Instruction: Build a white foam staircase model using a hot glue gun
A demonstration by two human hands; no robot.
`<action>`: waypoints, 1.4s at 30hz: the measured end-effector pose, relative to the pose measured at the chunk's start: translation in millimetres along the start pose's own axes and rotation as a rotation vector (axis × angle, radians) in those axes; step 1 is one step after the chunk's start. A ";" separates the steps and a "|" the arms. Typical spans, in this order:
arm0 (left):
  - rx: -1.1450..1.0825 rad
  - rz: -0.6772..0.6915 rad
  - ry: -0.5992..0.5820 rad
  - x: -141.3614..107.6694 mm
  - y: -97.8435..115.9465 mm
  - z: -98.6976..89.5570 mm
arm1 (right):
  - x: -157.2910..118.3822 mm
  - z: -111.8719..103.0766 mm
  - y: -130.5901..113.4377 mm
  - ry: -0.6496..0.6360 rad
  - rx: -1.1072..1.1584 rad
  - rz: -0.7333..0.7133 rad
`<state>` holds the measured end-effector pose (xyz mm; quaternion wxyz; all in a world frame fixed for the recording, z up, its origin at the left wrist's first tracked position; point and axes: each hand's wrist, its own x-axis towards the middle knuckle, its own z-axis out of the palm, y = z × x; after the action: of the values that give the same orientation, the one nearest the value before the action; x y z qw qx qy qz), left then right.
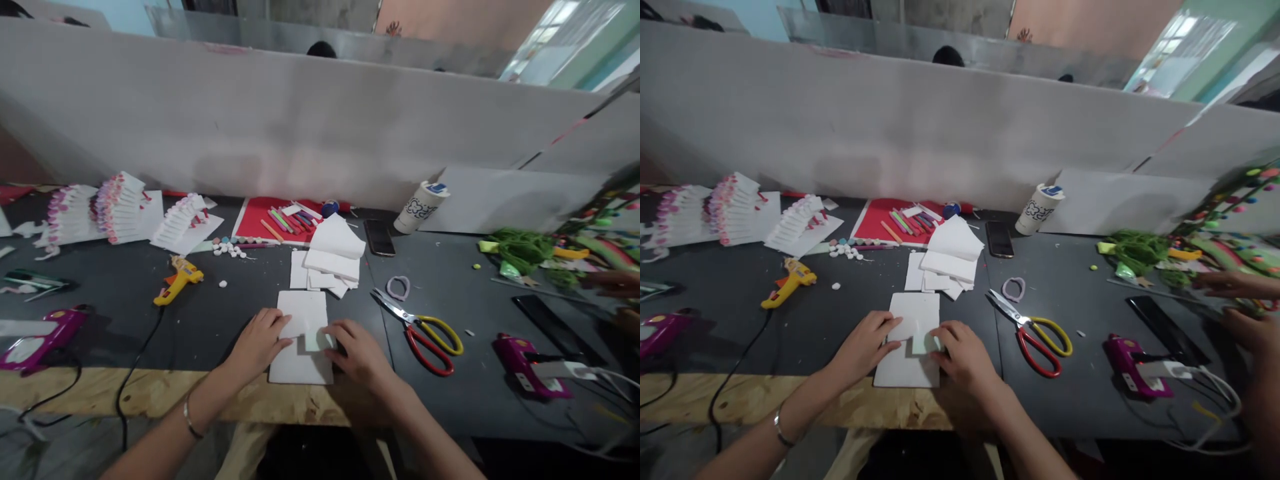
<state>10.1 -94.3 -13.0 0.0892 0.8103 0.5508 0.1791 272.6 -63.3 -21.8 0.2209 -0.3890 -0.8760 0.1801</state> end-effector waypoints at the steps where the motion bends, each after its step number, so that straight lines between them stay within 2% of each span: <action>1: -0.006 0.001 0.007 4.7 -2.7 -1.3 | 6.6 -3.1 5.4 0.024 0.022 0.016; 4: -0.020 -0.038 0.084 32.5 -11.8 -5.4 | 32.3 -11.8 19.9 0.116 0.073 0.076; 7: -0.045 -0.115 0.163 74.5 -18.7 -4.3 | 55.9 -15.8 31.0 0.254 0.049 0.075; 10: -0.092 -0.192 0.176 107.5 -21.2 3.8 | 63.9 -14.5 40.7 0.330 -0.001 0.104; 12: -0.114 -0.227 0.149 114.0 -19.0 10.4 | 60.9 -11.4 45.9 0.325 -0.005 0.137; 16: -0.056 -0.208 0.068 90.7 -2.9 18.7 | 54.2 0.8 46.5 0.300 0.034 0.133; 20: 0.084 -0.108 -0.035 51.9 16.1 20.4 | 59.8 15.5 36.0 0.225 0.275 0.136; 24: 0.142 -0.098 -0.109 26.4 12.0 19.8 | 65.7 17.5 33.9 0.162 0.470 0.147; 27: 0.121 -0.104 -0.152 18.3 -2.6 15.0 | 66.1 9.4 40.1 0.185 0.433 0.152; 30: 0.062 -0.011 -0.193 15.7 -19.0 4.5 | 64.1 0.1 43.4 0.232 0.326 0.121; 32: 0.041 0.029 -0.156 14.3 -33.8 -5.2 | 62.9 -4.2 41.2 0.258 0.271 0.085; 34: 0.076 -0.076 -0.013 12.2 -54.6 -15.6 | 65.1 -5.9 35.3 0.269 0.246 0.051; 37: 0.195 -0.422 0.239 12.6 -94.1 -28.4 | 84.8 -1.8 19.6 0.187 0.268 0.015; 40: 0.254 -0.549 0.314 27.9 -130.5 -32.3 | 130.8 14.9 -2.4 -0.007 0.300 0.038; 42: 0.280 -0.588 0.358 46.4 -147.2 -29.9 | 171.0 32.9 -17.1 -0.052 0.304 0.037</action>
<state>-112.9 2.5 -26.9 -0.0727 0.5775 0.7861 0.2078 142.4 51.3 1.2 0.2511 -0.3625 -0.8368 0.3245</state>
